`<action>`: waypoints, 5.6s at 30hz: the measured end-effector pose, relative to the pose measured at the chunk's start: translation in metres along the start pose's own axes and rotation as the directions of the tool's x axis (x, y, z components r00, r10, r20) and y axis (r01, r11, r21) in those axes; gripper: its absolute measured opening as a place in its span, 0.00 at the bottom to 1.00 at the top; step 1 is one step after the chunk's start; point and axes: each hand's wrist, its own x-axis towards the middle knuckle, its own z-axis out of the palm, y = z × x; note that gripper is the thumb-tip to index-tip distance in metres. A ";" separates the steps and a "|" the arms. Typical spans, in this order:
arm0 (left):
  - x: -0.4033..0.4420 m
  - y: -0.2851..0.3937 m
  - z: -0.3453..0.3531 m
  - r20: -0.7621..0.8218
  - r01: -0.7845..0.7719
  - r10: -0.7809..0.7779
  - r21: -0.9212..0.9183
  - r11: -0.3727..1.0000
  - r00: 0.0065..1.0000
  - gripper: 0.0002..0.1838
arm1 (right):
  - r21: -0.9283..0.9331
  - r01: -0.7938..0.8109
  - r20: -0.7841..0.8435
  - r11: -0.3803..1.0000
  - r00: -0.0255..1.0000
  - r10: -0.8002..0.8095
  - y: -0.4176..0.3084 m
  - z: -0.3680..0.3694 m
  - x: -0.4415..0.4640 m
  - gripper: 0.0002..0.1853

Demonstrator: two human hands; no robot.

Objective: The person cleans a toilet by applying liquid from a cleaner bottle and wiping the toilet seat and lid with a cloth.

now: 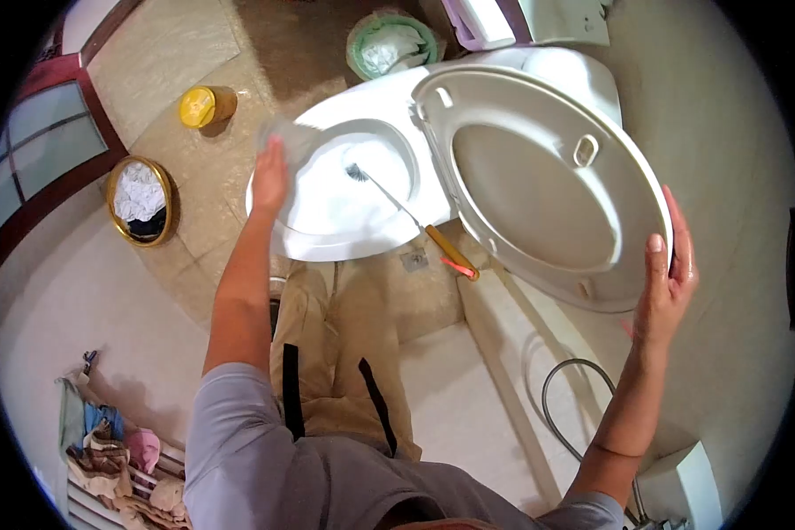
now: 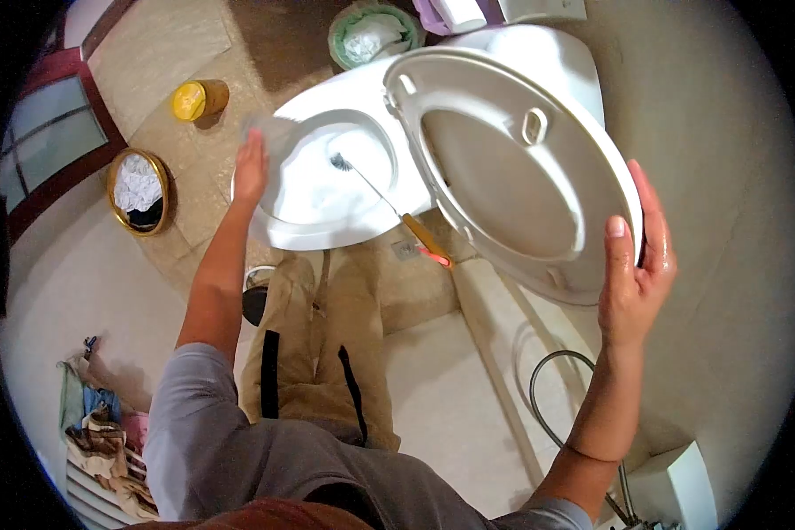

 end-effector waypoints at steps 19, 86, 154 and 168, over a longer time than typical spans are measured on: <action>0.015 -0.009 -0.016 0.131 0.190 -0.183 -0.042 0.981 0.974 0.26 | -0.116 -0.031 0.025 0.993 0.999 0.034 0.003 -0.002 0.005 0.22; -0.138 0.265 -0.318 0.232 0.241 0.108 -0.683 -0.689 0.967 0.27 | -0.335 0.070 -0.797 0.940 0.510 -0.322 -0.064 -0.353 -0.143 0.17; -0.177 0.249 -0.343 0.205 0.301 0.222 -0.702 -0.645 0.953 0.16 | -0.230 -0.380 -0.941 0.896 0.321 -0.105 -0.153 -0.528 -0.093 0.24; -0.168 0.269 -0.354 0.366 0.395 0.189 -0.645 -0.655 0.911 0.26 | 0.278 0.473 -0.686 0.836 0.707 -0.172 -0.113 -0.484 -0.162 0.14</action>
